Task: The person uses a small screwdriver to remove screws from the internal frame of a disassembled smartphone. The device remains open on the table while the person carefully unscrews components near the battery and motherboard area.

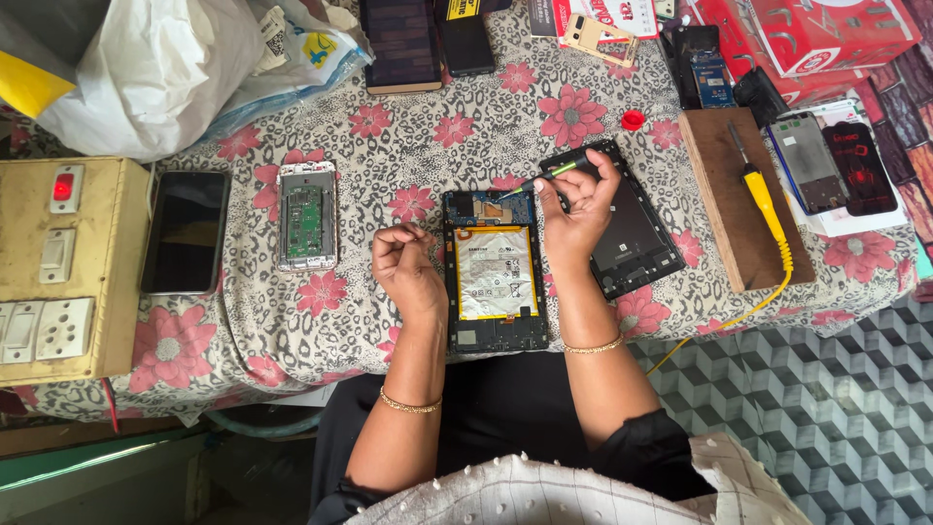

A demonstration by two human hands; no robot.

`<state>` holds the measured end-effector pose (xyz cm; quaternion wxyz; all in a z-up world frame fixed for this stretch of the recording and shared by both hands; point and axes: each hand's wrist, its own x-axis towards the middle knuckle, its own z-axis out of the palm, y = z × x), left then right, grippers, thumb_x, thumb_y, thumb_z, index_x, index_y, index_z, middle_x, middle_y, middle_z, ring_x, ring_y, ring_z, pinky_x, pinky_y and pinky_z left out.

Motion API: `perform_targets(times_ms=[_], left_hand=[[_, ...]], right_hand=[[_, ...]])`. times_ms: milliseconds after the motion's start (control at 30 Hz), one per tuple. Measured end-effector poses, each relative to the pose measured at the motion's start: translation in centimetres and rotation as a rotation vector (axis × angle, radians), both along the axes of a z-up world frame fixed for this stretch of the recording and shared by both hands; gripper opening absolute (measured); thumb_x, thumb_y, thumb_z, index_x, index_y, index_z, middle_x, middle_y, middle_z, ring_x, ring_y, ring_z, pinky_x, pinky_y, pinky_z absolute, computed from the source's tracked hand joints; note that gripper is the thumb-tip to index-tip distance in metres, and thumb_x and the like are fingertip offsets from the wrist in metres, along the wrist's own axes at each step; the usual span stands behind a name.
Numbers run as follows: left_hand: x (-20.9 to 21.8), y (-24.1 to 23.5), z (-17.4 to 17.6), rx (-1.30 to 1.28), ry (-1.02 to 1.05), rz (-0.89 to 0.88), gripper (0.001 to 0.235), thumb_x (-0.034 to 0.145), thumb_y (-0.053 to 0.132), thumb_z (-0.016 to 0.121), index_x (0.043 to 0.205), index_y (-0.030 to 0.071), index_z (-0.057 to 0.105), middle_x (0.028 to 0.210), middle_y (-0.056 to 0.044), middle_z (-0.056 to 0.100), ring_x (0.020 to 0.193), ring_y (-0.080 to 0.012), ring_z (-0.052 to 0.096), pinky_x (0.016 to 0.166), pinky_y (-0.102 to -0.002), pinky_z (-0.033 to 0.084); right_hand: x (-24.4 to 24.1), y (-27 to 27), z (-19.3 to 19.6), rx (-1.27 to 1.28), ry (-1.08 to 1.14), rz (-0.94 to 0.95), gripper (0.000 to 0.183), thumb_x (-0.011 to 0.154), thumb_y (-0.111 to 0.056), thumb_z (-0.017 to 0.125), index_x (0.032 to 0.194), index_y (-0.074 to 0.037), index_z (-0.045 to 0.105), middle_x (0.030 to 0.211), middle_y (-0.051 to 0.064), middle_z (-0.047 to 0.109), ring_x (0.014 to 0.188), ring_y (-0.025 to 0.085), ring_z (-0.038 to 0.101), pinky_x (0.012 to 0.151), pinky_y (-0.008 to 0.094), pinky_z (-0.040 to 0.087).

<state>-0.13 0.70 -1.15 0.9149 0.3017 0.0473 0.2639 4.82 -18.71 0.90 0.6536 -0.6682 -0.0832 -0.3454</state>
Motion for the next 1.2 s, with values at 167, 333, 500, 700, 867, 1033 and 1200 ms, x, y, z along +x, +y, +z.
perform_targets(times_ms=[167, 333, 500, 700, 867, 1033, 1200], left_hand=[[0.0, 0.0, 0.0, -0.010, -0.014, 0.000, 0.022, 0.089, -0.016, 0.050, 0.093, 0.004, 0.057, 0.093, -0.009, 0.063, 0.083, -0.0165, 0.060, 0.081, -0.033, 0.053], [0.1, 0.0, -0.1, -0.014, -0.005, 0.004, 0.020, 0.092, -0.015, 0.051, 0.093, 0.004, 0.057, 0.093, -0.009, 0.064, 0.084, -0.0164, 0.061, 0.081, -0.032, 0.053], [0.1, 0.1, -0.2, 0.000, -0.022, 0.003, 0.021, 0.090, -0.016, 0.051, 0.093, 0.004, 0.057, 0.093, -0.009, 0.064, 0.083, -0.0163, 0.061, 0.081, -0.033, 0.054], [0.1, 0.3, -0.5, -0.035, -0.049, -0.008, 0.020, 0.091, -0.015, 0.051, 0.092, 0.004, 0.057, 0.092, -0.010, 0.064, 0.082, -0.0162, 0.060, 0.081, -0.034, 0.054], [0.3, 0.4, -0.6, -0.055, -0.056, -0.001, 0.019, 0.090, -0.014, 0.050, 0.092, 0.004, 0.056, 0.092, -0.010, 0.064, 0.082, -0.0164, 0.060, 0.081, -0.034, 0.054], [0.2, 0.6, 0.1, -0.112, -0.026, -0.021, 0.022, 0.085, -0.015, 0.050, 0.091, 0.004, 0.058, 0.089, -0.009, 0.064, 0.081, -0.0169, 0.061, 0.079, -0.034, 0.054], [0.4, 4.0, 1.0, -0.104, 0.102, -0.341, 0.018, 0.088, -0.012, 0.055, 0.091, 0.005, 0.062, 0.089, -0.008, 0.069, 0.078, -0.0171, 0.063, 0.077, -0.032, 0.053]], right_hand=[[-0.3, -0.1, 0.2, -0.008, -0.008, -0.016, 0.074, 0.093, 0.016, 0.077, 0.149, -0.006, 0.035, 0.112, 0.013, 0.067, 0.105, 0.018, 0.070, 0.097, 0.029, 0.058], [-0.6, -0.1, 0.3, -0.020, -0.015, -0.032, 0.074, 0.092, 0.016, 0.078, 0.149, -0.005, 0.036, 0.111, 0.013, 0.066, 0.104, 0.018, 0.069, 0.096, 0.029, 0.058], [-0.8, -0.1, 0.5, -0.014, -0.017, -0.025, 0.073, 0.093, 0.015, 0.077, 0.149, -0.005, 0.036, 0.111, 0.013, 0.067, 0.104, 0.018, 0.070, 0.096, 0.029, 0.058], [-0.9, 0.0, 0.7, -0.013, -0.021, -0.011, 0.072, 0.093, 0.015, 0.077, 0.149, -0.006, 0.037, 0.111, 0.012, 0.067, 0.105, 0.018, 0.071, 0.096, 0.029, 0.058], [-1.0, 0.0, 0.8, -0.023, -0.012, -0.024, 0.072, 0.092, 0.016, 0.078, 0.148, -0.006, 0.038, 0.109, 0.012, 0.068, 0.103, 0.016, 0.070, 0.095, 0.028, 0.058], [-1.1, -0.1, 0.8, 0.054, -0.018, 0.058, 0.073, 0.091, 0.017, 0.077, 0.148, -0.007, 0.038, 0.110, 0.012, 0.068, 0.103, 0.016, 0.071, 0.095, 0.028, 0.057], [-1.3, -0.7, 0.6, 0.198, 0.029, 0.191, 0.073, 0.092, 0.014, 0.078, 0.149, -0.007, 0.036, 0.112, 0.011, 0.071, 0.101, 0.015, 0.072, 0.094, 0.027, 0.058]])
